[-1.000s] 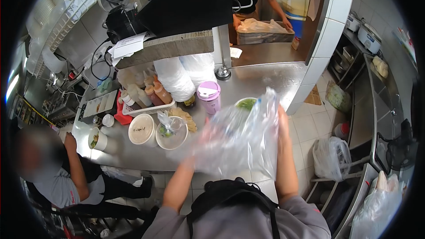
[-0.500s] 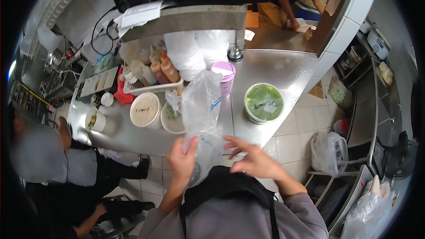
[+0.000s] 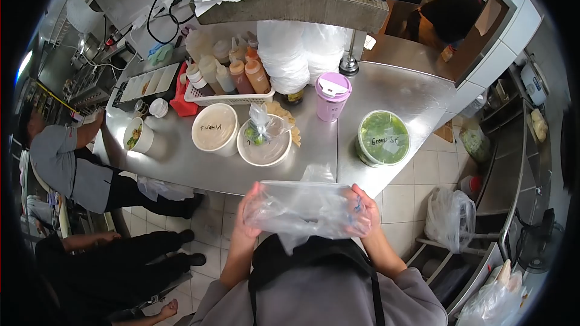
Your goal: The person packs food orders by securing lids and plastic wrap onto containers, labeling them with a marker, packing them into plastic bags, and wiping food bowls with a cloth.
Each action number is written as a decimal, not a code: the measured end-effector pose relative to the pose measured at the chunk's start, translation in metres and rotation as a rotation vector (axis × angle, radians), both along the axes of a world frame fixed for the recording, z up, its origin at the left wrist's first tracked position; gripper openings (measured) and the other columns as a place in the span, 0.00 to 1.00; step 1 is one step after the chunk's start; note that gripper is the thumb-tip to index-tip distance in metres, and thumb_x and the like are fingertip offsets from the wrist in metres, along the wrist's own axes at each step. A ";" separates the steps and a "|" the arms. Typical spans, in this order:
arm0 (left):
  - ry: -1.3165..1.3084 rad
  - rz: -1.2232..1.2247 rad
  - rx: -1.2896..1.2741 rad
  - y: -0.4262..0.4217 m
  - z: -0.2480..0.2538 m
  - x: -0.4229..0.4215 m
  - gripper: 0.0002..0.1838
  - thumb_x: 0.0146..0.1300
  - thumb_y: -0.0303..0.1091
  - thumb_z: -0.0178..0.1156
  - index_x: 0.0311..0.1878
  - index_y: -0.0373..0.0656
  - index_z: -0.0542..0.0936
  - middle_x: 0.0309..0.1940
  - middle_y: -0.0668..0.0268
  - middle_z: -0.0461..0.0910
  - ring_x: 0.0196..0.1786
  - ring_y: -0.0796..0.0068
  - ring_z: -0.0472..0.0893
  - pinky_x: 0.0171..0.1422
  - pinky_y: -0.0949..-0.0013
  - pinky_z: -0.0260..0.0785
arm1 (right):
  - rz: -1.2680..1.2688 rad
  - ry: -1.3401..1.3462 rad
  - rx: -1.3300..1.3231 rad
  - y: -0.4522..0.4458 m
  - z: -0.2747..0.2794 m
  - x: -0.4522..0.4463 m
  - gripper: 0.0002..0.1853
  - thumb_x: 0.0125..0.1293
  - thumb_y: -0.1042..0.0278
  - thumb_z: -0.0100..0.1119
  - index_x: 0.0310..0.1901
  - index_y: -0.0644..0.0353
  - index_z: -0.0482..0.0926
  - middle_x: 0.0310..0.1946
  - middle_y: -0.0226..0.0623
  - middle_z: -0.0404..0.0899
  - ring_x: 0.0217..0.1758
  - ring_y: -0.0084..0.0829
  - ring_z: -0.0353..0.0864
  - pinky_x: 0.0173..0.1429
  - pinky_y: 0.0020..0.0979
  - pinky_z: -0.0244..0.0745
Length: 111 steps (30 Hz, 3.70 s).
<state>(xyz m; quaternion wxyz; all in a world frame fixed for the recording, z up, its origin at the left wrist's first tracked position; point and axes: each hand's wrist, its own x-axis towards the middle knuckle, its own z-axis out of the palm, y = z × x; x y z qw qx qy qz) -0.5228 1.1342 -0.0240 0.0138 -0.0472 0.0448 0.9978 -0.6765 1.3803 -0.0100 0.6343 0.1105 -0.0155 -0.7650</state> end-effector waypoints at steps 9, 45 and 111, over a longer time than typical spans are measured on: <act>0.220 -0.049 -1.935 0.067 0.054 -0.042 0.07 0.60 0.27 0.50 0.40 0.40 0.75 0.37 0.58 0.75 0.41 0.66 0.76 0.50 0.67 0.65 | 0.118 0.379 0.476 -0.012 -0.026 -0.035 0.13 0.67 0.50 0.47 0.34 0.50 0.69 0.10 0.22 0.59 0.06 0.19 0.55 0.10 0.23 0.55; 0.234 0.095 -2.587 0.045 -0.022 -0.137 0.13 0.52 0.30 0.60 0.42 0.39 0.78 0.46 0.60 0.75 0.53 0.62 0.72 0.56 0.61 0.59 | -0.547 2.759 0.913 -0.042 0.006 -0.070 0.19 0.41 0.74 0.63 0.39 0.61 0.77 0.43 0.44 0.76 0.47 0.39 0.74 0.48 0.37 0.70; -0.622 0.345 -1.865 0.039 -0.071 -0.114 0.10 0.60 0.31 0.51 0.42 0.36 0.72 0.30 0.54 0.77 0.31 0.53 0.77 0.37 0.58 0.68 | 0.050 1.564 0.849 -0.027 -0.069 -0.163 0.06 0.62 0.70 0.54 0.30 0.62 0.78 0.19 0.27 0.74 0.17 0.15 0.67 0.20 0.20 0.63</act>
